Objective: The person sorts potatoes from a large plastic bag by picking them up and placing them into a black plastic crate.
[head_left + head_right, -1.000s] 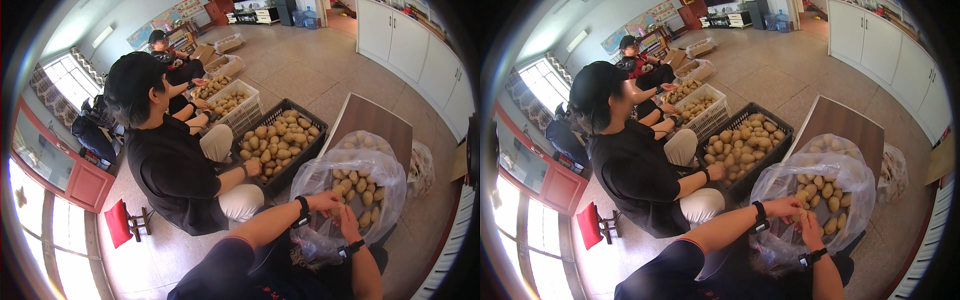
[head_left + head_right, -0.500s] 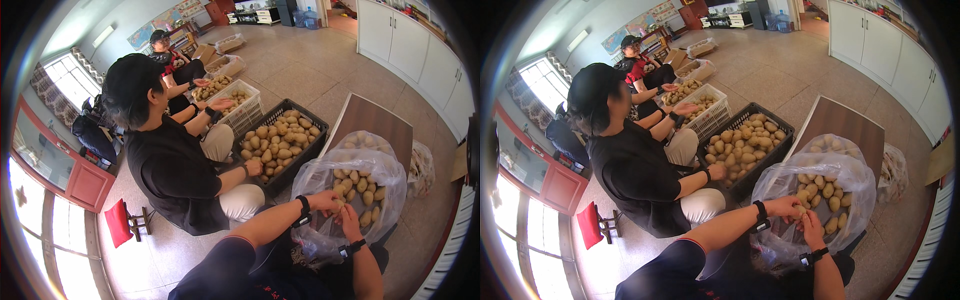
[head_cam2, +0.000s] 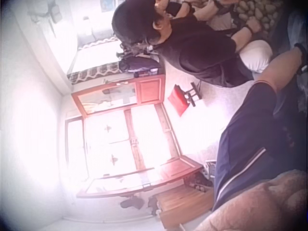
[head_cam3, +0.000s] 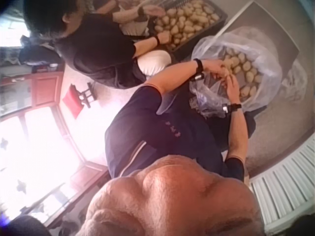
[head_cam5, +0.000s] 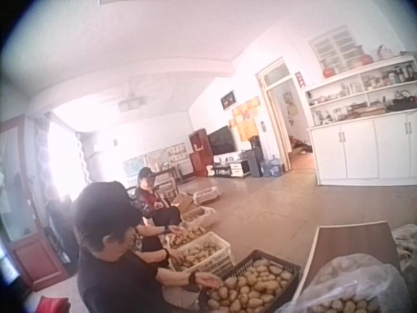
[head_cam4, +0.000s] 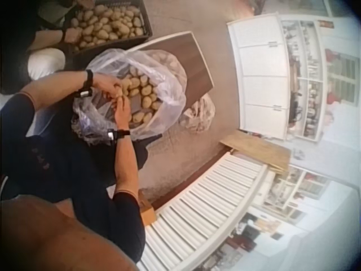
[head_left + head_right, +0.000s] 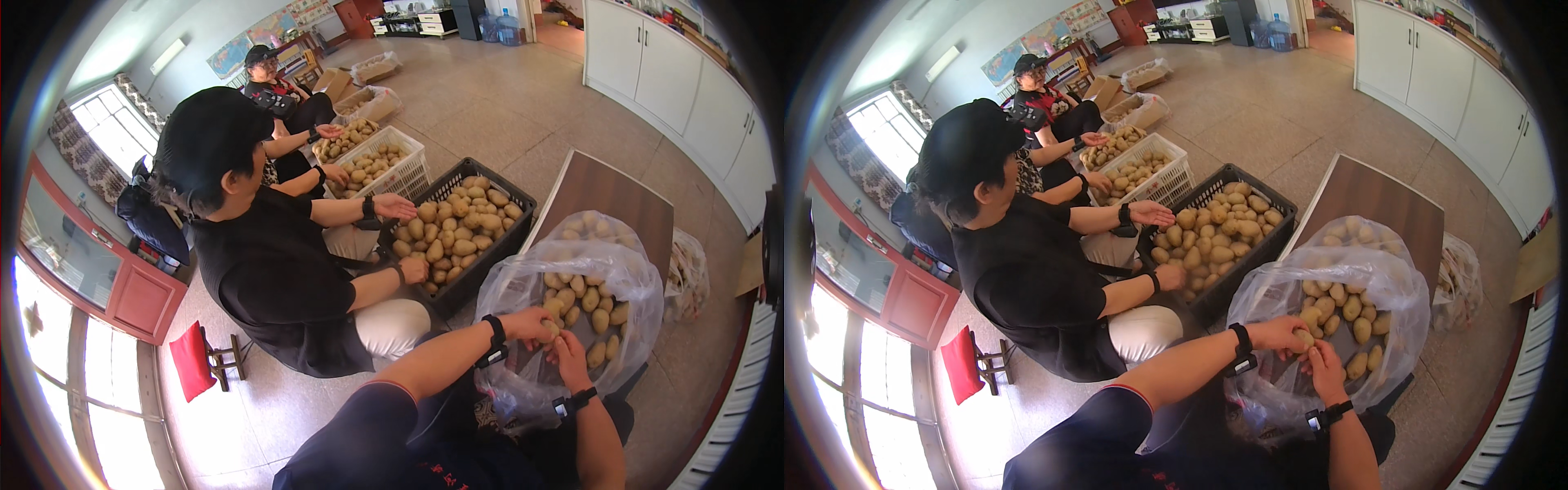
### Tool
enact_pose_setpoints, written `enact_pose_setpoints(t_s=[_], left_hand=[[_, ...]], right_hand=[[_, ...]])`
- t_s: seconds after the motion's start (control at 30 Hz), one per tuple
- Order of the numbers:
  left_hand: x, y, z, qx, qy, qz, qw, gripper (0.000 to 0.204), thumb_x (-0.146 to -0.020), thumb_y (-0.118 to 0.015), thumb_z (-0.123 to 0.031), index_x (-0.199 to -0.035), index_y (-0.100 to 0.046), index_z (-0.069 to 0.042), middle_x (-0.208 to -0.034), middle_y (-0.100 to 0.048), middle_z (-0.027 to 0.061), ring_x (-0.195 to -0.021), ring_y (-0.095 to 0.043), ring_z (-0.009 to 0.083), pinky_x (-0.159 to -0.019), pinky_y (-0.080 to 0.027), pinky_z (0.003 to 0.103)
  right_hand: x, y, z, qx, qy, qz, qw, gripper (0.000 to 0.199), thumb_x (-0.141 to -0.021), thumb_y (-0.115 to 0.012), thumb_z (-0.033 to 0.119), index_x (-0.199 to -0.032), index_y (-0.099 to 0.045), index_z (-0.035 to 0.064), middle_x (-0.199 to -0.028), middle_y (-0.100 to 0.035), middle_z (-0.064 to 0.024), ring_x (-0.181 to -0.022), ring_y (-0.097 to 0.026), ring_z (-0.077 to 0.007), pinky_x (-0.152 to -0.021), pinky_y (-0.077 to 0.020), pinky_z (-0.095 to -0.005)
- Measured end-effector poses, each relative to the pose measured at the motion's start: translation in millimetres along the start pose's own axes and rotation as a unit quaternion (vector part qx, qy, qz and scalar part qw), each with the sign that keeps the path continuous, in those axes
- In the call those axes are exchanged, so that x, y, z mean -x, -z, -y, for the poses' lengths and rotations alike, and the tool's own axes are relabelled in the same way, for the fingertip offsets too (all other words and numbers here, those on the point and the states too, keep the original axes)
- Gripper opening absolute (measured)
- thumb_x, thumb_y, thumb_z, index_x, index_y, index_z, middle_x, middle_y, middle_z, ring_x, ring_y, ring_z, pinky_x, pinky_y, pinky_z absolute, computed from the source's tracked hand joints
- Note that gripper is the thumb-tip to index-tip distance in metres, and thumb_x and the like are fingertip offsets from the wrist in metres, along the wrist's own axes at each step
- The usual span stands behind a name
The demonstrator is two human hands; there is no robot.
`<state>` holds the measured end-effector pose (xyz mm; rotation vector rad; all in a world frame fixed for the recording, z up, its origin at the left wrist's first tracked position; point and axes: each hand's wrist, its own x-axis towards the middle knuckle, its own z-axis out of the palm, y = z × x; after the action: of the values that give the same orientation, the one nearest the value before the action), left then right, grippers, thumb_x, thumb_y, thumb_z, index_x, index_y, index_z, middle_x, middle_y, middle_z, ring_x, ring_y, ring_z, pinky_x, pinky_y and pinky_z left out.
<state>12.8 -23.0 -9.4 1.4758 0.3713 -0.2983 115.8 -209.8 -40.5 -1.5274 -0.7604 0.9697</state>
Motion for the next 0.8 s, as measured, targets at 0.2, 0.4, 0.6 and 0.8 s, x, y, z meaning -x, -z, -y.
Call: enact_pose_setpoints(t_s=[0.2, 0.4, 0.6, 0.8], left_hand=[[2, 1, -6, 0.044, -0.009, -0.044, 0.998, 0.038, -0.085, -0.068, -0.019, -0.115, -0.055, 0.001, -0.085, -0.062, 0.0070, -0.072, -0.063, 0.0143, -0.059, -0.056, 0.030], [0, 7, -5, 0.102, -0.019, -0.091, 0.990, 0.037, -0.083, -0.068, -0.016, -0.114, -0.056, 0.001, -0.083, -0.062, 0.0078, -0.062, -0.062, 0.0157, -0.053, -0.056, 0.030], [2, 20, -3, 0.164, -0.048, -0.130, 0.977, 0.039, -0.090, -0.064, -0.019, -0.123, -0.052, -0.002, -0.099, -0.062, 0.0072, -0.072, -0.063, 0.0157, -0.057, -0.055, 0.028], [9, 40, -13, 0.297, -0.097, -0.165, 0.936, 0.034, -0.095, -0.060, -0.025, -0.123, -0.053, -0.006, -0.102, -0.061, 0.0060, -0.073, -0.063, 0.0160, -0.060, -0.054, 0.028]], right_hand=[[-1, 4, -8, -0.005, -0.010, -0.002, 1.000, 0.026, -0.101, -0.046, 0.018, -0.117, -0.056, 0.0008, -0.087, -0.066, -0.0046, -0.066, -0.058, -0.0094, -0.059, -0.0453, -0.0228], [0, 6, -8, 0.005, -0.023, -0.008, 1.000, 0.030, -0.100, -0.047, 0.020, -0.120, -0.055, -0.0002, -0.088, -0.065, -0.0047, -0.066, -0.058, -0.0093, -0.059, -0.0443, -0.0222], [1, 3, -8, 0.004, -0.034, -0.015, 0.999, 0.027, -0.099, -0.051, 0.018, -0.118, -0.057, 0.0006, -0.087, -0.065, -0.0052, -0.066, -0.057, -0.0096, -0.060, -0.0458, -0.0232], [0, 8, -13, 0.013, -0.047, -0.022, 0.999, 0.023, -0.099, -0.051, 0.014, -0.116, -0.058, 0.0008, -0.088, -0.064, -0.0068, -0.067, -0.057, -0.0103, -0.062, -0.0482, -0.0250]])
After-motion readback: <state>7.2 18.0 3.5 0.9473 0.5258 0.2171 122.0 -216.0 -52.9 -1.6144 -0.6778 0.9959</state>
